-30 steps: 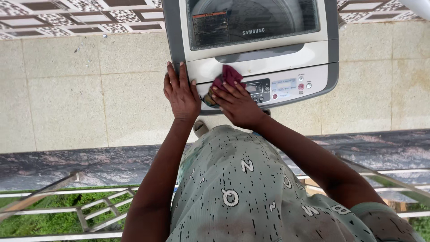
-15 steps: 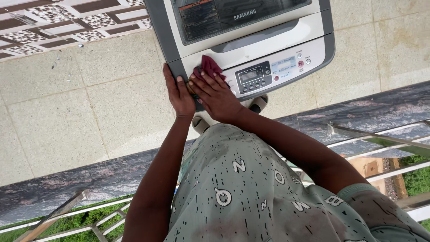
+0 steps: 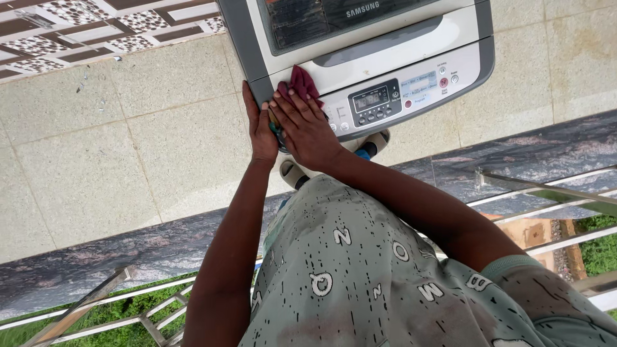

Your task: The person wipes the exterior surfaces, lid, and control panel of a washing machine by hand with a cloth and then opens the lid to place the cloth inside.

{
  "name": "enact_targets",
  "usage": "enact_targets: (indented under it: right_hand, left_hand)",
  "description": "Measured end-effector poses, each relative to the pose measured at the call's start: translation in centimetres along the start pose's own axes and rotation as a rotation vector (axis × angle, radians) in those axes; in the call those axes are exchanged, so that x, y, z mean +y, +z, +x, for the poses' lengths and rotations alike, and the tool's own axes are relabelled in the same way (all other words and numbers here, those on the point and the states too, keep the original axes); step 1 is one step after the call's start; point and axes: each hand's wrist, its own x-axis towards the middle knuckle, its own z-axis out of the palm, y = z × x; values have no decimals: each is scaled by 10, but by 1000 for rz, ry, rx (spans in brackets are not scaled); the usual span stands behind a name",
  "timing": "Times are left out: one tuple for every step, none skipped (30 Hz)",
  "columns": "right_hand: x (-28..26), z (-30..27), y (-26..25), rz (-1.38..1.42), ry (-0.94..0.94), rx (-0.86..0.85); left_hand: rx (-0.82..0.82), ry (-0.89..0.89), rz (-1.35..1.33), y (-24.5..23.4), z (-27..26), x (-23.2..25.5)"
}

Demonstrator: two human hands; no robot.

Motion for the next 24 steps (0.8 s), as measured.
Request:
enact_targets:
  right_hand:
    - [4, -8, 0, -20, -59, -72]
    - [12, -15, -2, -41, -127, -143]
    - [20, -27, -6, -43, -127, -142]
    - [29, -43, -15, -69, -167, -255]
    - [37, -53, -22, -94, -207, -367]
    - [48, -58, -30, -97, -208, -365]
    - [58, -60, -39, -108, -169, -287]
    - [61, -62, -44, -113, -124, -213]
    - [58, -58, -44, -109, -117, -215]
    - [54, -46, -39, -68, 7, -152]
    - [49, -35, -33, -26, 131, -87]
    - [38, -24, -26, -25, 139, -83]
    - [25, -13, -17, -71, 85, -32]
    - [18, -8, -12, -120, 31, 18]
    - [14, -8, -9, -124, 39, 21]
    - [10, -10, -6, -106, -4, -15]
    - [10, -13, -3, -88, -46, -50]
    - [16, -20, -4, -87, -40, -47]
    - [27, -33, -10, -111, -108, -61]
    - [41, -44, -16, -139, -176, -71]
    - [55, -54, -22, -183, -156, -79]
    - [69, -68, -30, -228, -131, -92]
    - [83, -85, -41, -200, -44, -48]
    - [97, -95, -52, -171, 35, -1]
  left_hand:
    - [-8, -5, -1, 0, -1, 2]
    - [-8, -6, -23, 0, -1, 3]
    - [-9, -7, -44, 0, -1, 4]
    - [-12, -3, -45, 1, -2, 4]
    - [18, 41, 57, 3, -4, 3]
    - [50, 85, 159, 5, -3, 2]
    - [50, 88, 157, 6, -1, 2]
    - [57, 110, 190, 7, -3, 1]
    - [63, 132, 224, 7, -6, 0]
    - [59, 136, 224, 7, -5, 1]
    - [66, 134, 244, 8, -5, 2]
    - [69, 128, 266, 8, -7, 4]
    - [60, 128, 269, 8, -7, 7]
    - [88, 140, 355, 9, -7, 10]
    - [116, 152, 442, 11, -7, 13]
    - [108, 153, 440, 13, -8, 17]
    - [129, 210, 514, 13, -10, 23]
    - [152, 269, 590, 13, -13, 28]
    - [146, 271, 592, 13, -15, 33]
    - [101, 324, 819, 13, -14, 37]
    - [55, 376, 1047, 13, -12, 40]
    - [44, 382, 1043, 14, -11, 41]
    - [-39, 433, 1152, 13, -10, 42]
    - [-116, 484, 1262, 13, -7, 42]
